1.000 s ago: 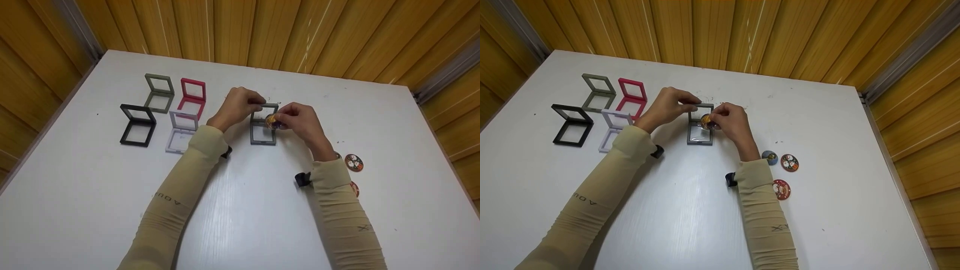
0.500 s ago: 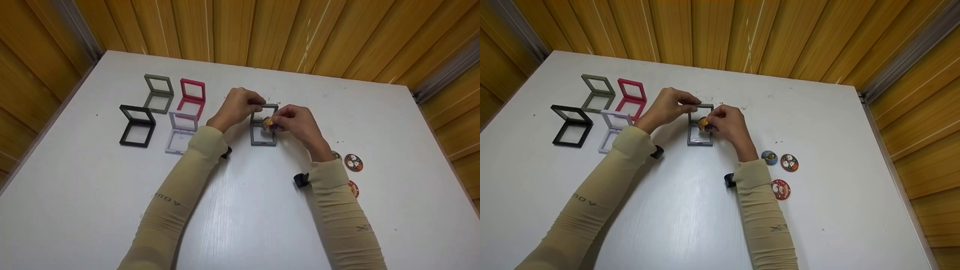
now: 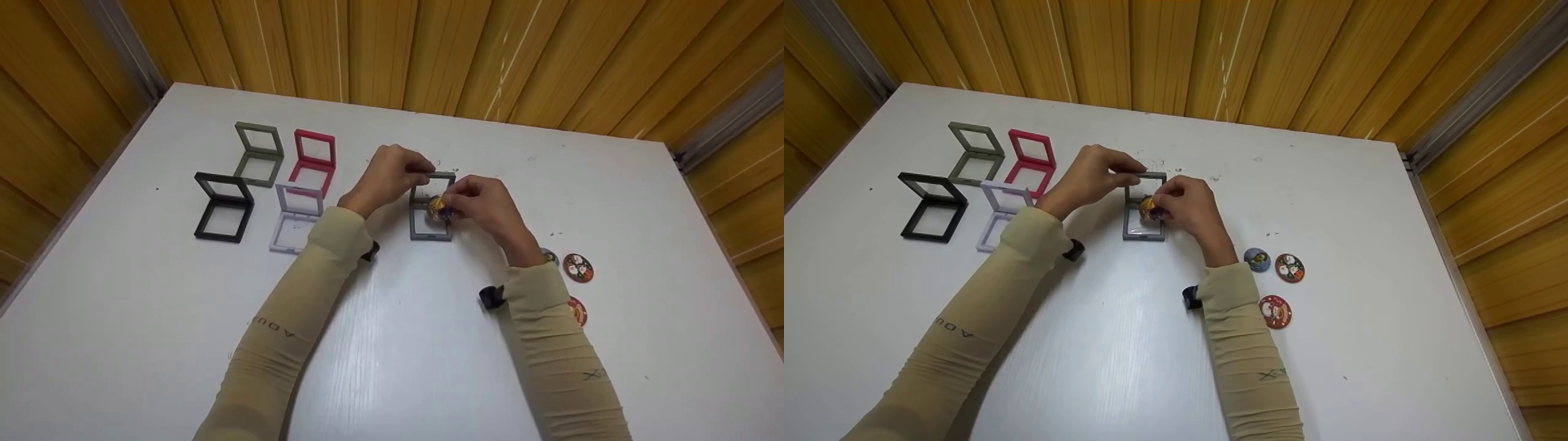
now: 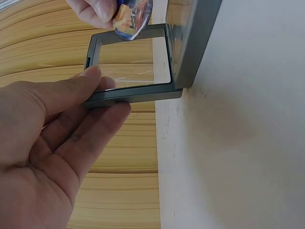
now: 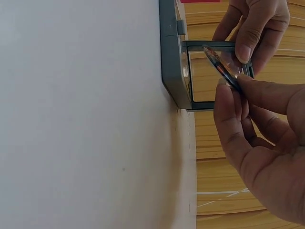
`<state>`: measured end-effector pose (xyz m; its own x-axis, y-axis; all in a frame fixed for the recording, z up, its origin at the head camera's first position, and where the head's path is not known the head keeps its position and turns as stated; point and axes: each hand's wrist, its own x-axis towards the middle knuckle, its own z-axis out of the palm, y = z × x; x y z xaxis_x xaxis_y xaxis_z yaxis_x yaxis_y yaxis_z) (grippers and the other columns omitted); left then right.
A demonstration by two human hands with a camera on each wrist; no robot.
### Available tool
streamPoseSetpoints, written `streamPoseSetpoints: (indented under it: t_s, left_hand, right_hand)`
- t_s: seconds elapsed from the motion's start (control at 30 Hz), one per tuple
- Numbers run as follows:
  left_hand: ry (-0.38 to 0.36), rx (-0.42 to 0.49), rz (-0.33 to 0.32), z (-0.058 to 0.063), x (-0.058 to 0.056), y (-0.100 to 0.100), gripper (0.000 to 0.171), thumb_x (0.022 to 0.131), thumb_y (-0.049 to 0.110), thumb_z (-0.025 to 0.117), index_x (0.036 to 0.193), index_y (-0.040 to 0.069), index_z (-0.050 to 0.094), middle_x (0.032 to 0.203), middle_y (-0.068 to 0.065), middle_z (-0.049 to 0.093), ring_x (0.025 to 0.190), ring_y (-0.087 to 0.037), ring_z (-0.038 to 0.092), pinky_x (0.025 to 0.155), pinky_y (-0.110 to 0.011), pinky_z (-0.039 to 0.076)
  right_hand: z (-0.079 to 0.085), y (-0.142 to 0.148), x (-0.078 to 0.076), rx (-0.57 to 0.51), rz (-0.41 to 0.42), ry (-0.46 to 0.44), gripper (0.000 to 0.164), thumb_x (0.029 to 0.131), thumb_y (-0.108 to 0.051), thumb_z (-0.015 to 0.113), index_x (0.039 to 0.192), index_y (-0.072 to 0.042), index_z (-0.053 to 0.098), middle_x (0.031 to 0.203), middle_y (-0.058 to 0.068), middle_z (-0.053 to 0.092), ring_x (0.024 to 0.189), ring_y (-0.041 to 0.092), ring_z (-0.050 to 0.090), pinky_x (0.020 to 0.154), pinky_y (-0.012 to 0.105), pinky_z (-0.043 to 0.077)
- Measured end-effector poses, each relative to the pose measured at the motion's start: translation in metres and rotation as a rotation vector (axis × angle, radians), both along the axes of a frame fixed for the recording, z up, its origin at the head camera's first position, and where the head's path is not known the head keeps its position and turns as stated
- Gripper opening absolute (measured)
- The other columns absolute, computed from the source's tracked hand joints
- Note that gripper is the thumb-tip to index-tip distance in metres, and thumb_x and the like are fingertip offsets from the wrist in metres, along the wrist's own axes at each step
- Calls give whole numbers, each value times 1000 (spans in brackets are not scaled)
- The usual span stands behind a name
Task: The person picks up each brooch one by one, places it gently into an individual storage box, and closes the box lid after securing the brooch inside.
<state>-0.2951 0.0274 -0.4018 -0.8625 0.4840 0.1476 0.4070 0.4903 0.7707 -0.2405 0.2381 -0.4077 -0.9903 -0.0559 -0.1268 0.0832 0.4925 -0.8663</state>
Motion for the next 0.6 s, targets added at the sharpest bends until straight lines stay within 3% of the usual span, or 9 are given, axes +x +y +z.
streamPoseSetpoints:
  t_s: [0.37,0.6]
  left_hand:
    - [-18,-1,-2,-2,-1,0,23,101,7,73,124,7,80,115,-5,78,100,-14,70,93,-25,55]
    - [19,15,-5,-1,1,-1,21,100,6,74,121,5,81,112,-5,78,98,-14,71,91,-25,56]
  right_hand:
    - [-4,-4,1,23,8,-25,17,102,-14,75,112,-1,75,109,12,74,93,20,68,81,32,59]
    - [-5,-7,2,49,10,-29,16,102,-14,74,111,-2,75,109,13,72,96,21,67,81,31,58]
